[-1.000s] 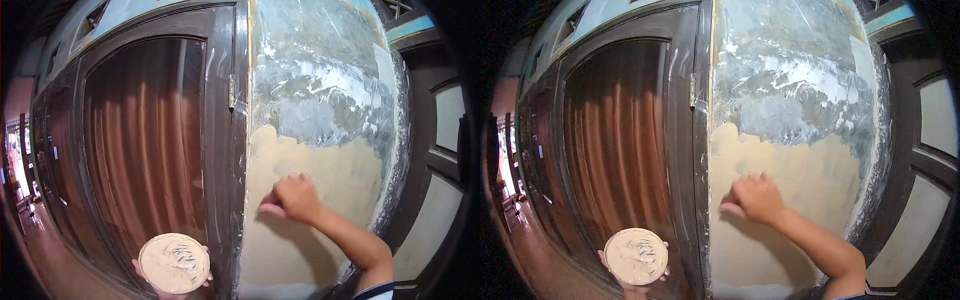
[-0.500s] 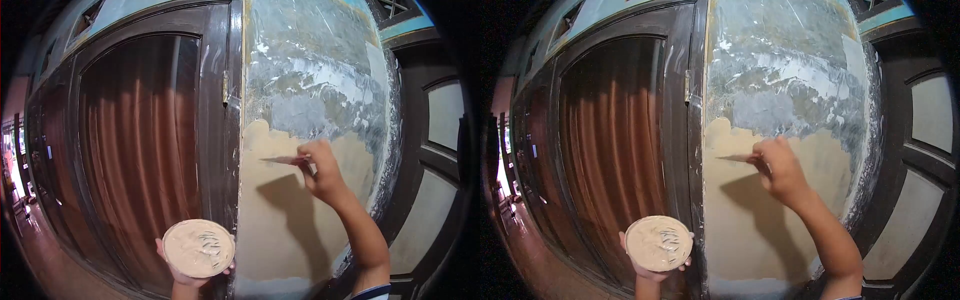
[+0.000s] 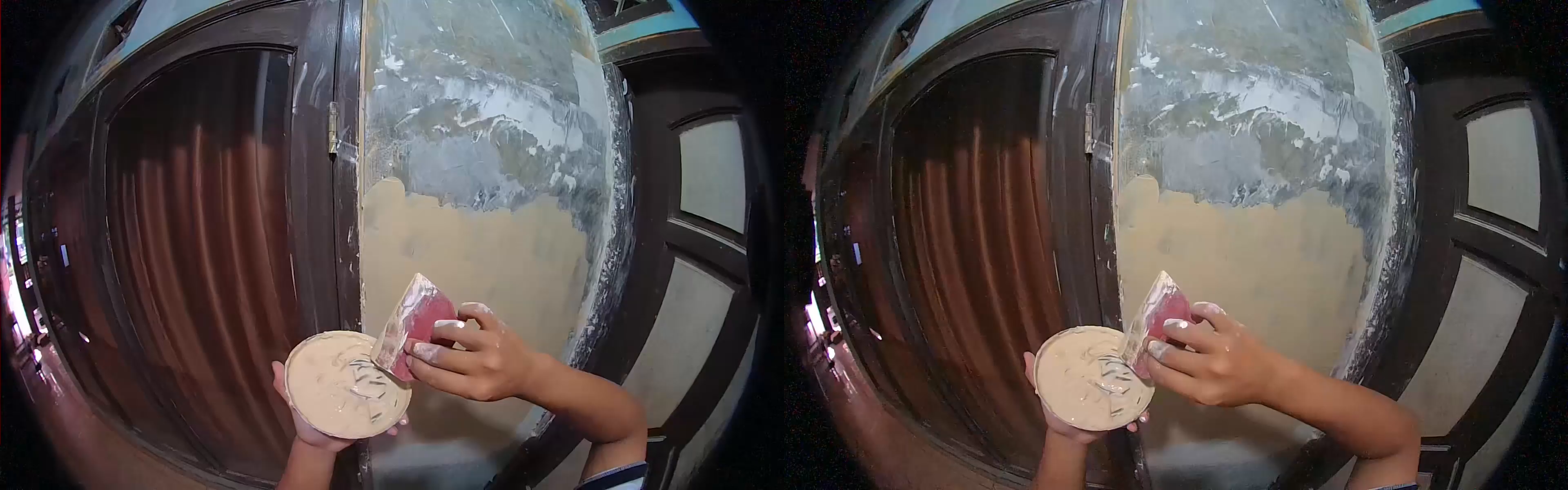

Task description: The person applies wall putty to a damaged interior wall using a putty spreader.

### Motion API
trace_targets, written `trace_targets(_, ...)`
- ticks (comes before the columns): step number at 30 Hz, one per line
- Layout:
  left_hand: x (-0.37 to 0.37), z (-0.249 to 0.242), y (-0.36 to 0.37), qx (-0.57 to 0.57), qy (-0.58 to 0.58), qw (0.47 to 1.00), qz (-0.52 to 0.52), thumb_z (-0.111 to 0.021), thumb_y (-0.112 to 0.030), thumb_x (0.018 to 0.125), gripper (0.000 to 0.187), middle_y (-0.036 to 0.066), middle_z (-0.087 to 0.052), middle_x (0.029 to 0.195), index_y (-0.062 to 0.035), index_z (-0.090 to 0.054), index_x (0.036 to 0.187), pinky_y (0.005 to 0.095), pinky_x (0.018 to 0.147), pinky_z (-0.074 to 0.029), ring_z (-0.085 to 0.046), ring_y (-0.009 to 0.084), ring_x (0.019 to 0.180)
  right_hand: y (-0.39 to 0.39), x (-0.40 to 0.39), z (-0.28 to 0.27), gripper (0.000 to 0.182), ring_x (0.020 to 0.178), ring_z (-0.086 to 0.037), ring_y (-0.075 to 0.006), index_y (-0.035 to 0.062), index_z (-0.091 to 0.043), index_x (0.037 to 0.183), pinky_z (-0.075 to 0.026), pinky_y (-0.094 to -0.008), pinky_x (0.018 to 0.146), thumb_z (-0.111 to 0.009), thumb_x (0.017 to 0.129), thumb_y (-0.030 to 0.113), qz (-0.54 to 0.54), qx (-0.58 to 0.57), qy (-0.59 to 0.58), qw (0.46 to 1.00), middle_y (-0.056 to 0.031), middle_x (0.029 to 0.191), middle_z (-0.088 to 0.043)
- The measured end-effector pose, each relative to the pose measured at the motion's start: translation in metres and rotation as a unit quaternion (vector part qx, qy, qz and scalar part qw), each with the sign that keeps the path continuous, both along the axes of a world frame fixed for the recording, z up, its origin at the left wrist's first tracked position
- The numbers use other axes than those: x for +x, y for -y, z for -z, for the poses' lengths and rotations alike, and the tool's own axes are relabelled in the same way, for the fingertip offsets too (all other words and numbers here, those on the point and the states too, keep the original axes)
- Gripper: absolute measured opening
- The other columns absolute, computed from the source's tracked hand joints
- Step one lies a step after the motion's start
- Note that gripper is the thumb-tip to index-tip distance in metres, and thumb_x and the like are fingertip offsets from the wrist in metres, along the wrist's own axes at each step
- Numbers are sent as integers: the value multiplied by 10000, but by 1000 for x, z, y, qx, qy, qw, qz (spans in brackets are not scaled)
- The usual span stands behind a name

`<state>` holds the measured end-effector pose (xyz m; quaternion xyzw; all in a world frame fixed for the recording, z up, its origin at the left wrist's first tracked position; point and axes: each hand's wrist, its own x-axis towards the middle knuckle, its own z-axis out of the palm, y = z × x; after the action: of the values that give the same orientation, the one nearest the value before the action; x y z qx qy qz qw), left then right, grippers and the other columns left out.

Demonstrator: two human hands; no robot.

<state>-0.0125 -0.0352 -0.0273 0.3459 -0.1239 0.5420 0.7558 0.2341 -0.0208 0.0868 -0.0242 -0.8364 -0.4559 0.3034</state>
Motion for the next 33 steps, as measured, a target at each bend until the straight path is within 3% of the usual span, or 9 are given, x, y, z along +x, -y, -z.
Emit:
trace_targets(1, 1, 1, 0, -1, 0, 1000, 0, -365, -987, 771, 1232, 367, -515, 1392, -34, -352, 1551, 693, 657, -594, -627, 646, 955, 2, 1, 1, 230, 933, -641, -180, 144, -762, 1065, -498, -397, 807, -708, 847, 198, 3, 19, 0, 1000, 24, 1049, -732)
trace_targets(3, 6, 1, 1, 4, 41, 997, 67, -330, -1026, 737, 1289, 358, -440, 1488, -71, -267, 1601, 785, 778, -553, -588, 661, 1104, 2, 3, 3, 226, 928, -647, -175, 137, -763, 1053, -498, -392, 803, -712, 839, 189, 2, 20, 2, 1000, 15, 1058, -740)
trace_targets(8, 20, 0, 5, 23, 52, 993, 102, -326, -1025, 739, 1292, 344, -423, 1510, -75, -250, 1611, 785, 788, -551, -583, 659, 1116, 4, 10, 8, 260, 925, -664, -175, 134, -765, 1064, -497, -385, 777, -724, 813, 191, -6, 31, 7, 999, 7, 1068, -755)
trace_targets(11, 29, 4, 5, -38, 68, 994, 73, -326, -1018, 749, 1279, 326, -415, 1526, -83, -240, 1617, 778, 800, -554, -578, 650, 1137, 3, 15, 10, 285, 912, -671, -180, 136, -771, 1063, -494, -373, 737, -741, 787, 201, -17, 30, 0, 999, 16, 1028, -762)
trace_targets(14, 37, 10, -1, -4, 78, 986, 149, -412, -989, 759, 1227, 313, -354, 1584, -147, -240, 1635, 845, 806, -490, -505, 727, 1163, 3, 19, 11, 294, 905, -671, -155, 147, -775, 1071, -471, -343, 684, -740, 784, 204, -16, 37, -21, 999, 33, 992, -758)
trace_targets(17, 50, 5, 4, -35, 113, 981, 156, -404, -982, 770, 1219, 307, -338, 1596, -141, -234, 1636, 848, 807, -488, -489, 732, 1179, 3, 22, 13, 254, 983, -651, -198, 84, -760, 1017, -527, -412, 747, -694, 817, 226, -26, 24, -27, 999, -4, 964, -709)
trace_targets(18, 50, 9, -1, 29, 50, 991, 119, -304, -1000, 779, 1235, 260, -344, 1605, -122, -194, 1641, 779, 831, -547, -558, 616, 1206, 2, 24, 14, 254, 983, -651, -198, 84, -760, 1017, -527, -412, 747, -694, 817, 226, -27, 24, -26, 999, -4, 964, -709)
trace_targets(27, 69, 10, -12, 39, 39, 991, 118, -296, -1010, 765, 1229, 246, -390, 1586, -162, -188, 1648, 755, 801, -565, -581, 613, 1178, -7, 35, 14, 258, 941, -655, -195, 109, -763, 1031, -493, -370, 684, -696, 808, 221, -30, 19, -38, 999, 7, 942, -699)
trace_targets(33, 71, 10, -21, 21, 14, 995, 95, -282, -1009, 772, 1223, 248, -394, 1583, -152, -219, 1642, 728, 782, -580, -603, 588, 1159, -12, 35, 13, 292, 851, -613, -156, 166, -758, 1052, -397, -353, 637, -743, 772, 248, -42, -40, -84, 995, 70, 912, -673)
